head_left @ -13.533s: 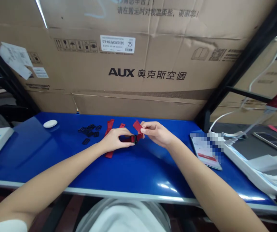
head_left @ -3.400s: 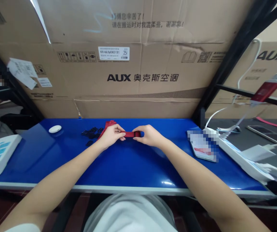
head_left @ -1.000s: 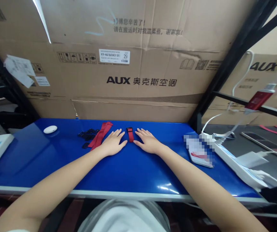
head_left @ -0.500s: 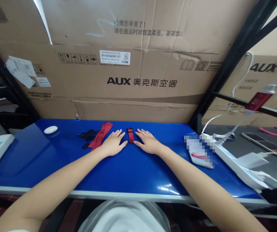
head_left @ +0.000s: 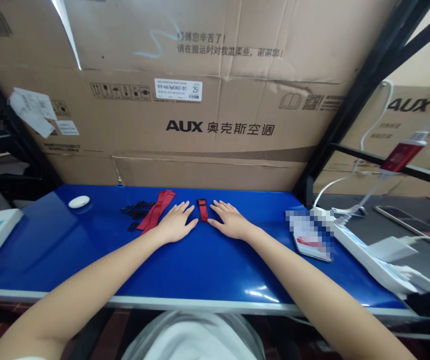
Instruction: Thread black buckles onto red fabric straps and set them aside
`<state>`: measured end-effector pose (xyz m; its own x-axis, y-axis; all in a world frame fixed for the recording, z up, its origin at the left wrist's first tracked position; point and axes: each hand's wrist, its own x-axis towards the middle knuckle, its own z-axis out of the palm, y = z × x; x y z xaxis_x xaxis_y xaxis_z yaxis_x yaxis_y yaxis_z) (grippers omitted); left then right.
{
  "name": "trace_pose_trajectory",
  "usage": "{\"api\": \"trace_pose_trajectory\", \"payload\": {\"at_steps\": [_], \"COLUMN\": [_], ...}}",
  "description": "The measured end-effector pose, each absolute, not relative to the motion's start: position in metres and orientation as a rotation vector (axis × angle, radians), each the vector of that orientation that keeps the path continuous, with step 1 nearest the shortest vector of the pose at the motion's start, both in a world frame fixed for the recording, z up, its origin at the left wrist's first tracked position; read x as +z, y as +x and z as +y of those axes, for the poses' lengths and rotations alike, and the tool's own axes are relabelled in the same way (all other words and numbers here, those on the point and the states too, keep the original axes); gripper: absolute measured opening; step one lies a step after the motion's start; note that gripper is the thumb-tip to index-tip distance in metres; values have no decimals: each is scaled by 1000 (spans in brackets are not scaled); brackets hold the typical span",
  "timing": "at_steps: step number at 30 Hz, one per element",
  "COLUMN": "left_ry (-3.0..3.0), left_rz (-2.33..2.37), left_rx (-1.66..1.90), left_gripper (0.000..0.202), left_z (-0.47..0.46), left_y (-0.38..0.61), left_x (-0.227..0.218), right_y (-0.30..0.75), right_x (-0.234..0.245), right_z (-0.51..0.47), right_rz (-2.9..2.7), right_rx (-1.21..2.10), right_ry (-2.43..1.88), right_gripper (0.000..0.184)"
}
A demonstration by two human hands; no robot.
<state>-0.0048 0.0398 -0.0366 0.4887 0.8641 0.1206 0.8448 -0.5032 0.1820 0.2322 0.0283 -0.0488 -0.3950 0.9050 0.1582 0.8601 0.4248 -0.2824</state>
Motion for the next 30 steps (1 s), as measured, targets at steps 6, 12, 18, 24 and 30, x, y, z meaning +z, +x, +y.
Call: {"api": "trace_pose_trajectory", "payload": {"at_steps": [6, 12, 18, 24, 30], "left_ry": [2652, 2660, 2640, 2660, 2643], "left_rz": [1519, 1506, 1501, 1499, 1515], "left_rx": [263, 273, 305, 281, 270], "left_gripper": [68, 68, 68, 68, 68], "left_z": [40, 41, 41, 41, 40], "left_y": [-5, -6, -6, -6, -5], "left_x": [-36, -37, -38, -38, -36], "right_y": [232, 232, 232, 232, 232], "right_x": [-49, -49, -49, -49, -50], "right_z": [28, 28, 28, 29, 29], "right_rz": [-2397, -2393, -2392, -2390, -2389], "right_rx": [217, 209, 214, 216, 222], "right_ry": [-1534, -1539, -1539, -1532, -1528], "right_gripper": [79, 77, 78, 78, 79]}}
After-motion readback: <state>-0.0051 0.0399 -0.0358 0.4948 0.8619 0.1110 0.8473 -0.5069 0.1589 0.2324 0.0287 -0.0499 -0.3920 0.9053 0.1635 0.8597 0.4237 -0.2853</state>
